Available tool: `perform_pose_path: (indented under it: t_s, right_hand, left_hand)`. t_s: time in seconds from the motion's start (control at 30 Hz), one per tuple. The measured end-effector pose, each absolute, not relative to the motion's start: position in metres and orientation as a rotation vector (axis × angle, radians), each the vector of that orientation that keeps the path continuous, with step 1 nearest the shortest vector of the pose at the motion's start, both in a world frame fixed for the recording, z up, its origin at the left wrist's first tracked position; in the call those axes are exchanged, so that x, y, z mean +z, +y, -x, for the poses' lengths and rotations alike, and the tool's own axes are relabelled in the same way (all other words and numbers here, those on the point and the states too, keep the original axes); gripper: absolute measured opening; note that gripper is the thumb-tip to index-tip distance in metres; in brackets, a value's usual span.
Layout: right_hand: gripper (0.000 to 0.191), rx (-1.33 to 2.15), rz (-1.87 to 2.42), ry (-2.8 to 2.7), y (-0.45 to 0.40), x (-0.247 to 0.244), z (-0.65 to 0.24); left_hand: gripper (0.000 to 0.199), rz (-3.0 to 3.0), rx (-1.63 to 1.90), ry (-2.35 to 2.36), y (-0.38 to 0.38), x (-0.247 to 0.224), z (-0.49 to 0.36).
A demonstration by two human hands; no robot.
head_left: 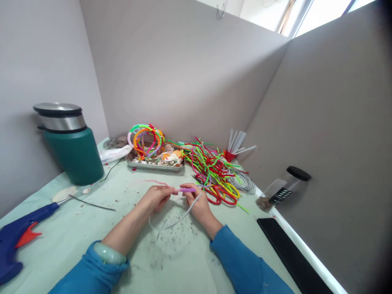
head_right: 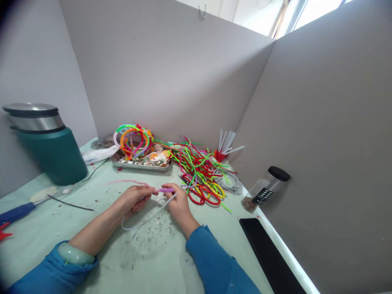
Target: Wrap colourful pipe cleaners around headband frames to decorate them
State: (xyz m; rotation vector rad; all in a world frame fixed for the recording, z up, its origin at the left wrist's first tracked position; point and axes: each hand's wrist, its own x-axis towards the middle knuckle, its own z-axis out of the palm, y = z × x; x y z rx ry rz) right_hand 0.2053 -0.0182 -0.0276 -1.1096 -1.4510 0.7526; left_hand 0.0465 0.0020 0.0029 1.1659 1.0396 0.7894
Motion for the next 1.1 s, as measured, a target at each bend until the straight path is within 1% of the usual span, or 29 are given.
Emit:
perform_pose_path:
  t_s: [0.2,0.3,0.5,0.67,0.83,1.1]
  right_hand:
    - [0.021,1.141,1.003,-1.357,-0.019,-0.021,-0.208]
    - [0.02,1.237,0.95,-1.38,-0.02,-0.018,-0.208]
    - [0.011,1.209,0.885,-1.442,-0.023,-0.019,-0.205]
    - [0.014,1.188,0.905,-1.329,-0.022,-0.023,-0.206]
    - [0.015,1.123,0.893,-1.287,-0.018,-0.026,-0.208]
    - [0.019,1.136,0.932,-1.269,-0.019,-0.023,-0.206]
  left_hand:
    - [0.034,-1.397,0.534,0.986,-0.003,0.005,-0.049]
    - [0.032,-1.465,0.483,0.973,-0.007,0.008,-0.051]
    - [0.032,-1.697,0.48,1.025,-0.01,0.005,-0.055]
    - [0.037,-1.863,0.514,1.015,-0.005,-0.003,-0.052]
    - [0.038,-1.961,0.556,1.016,-0.006,0.001,-0.05]
    - [0.03,-2.106,0.626,0.959,-0.011,0.006,-0.052]
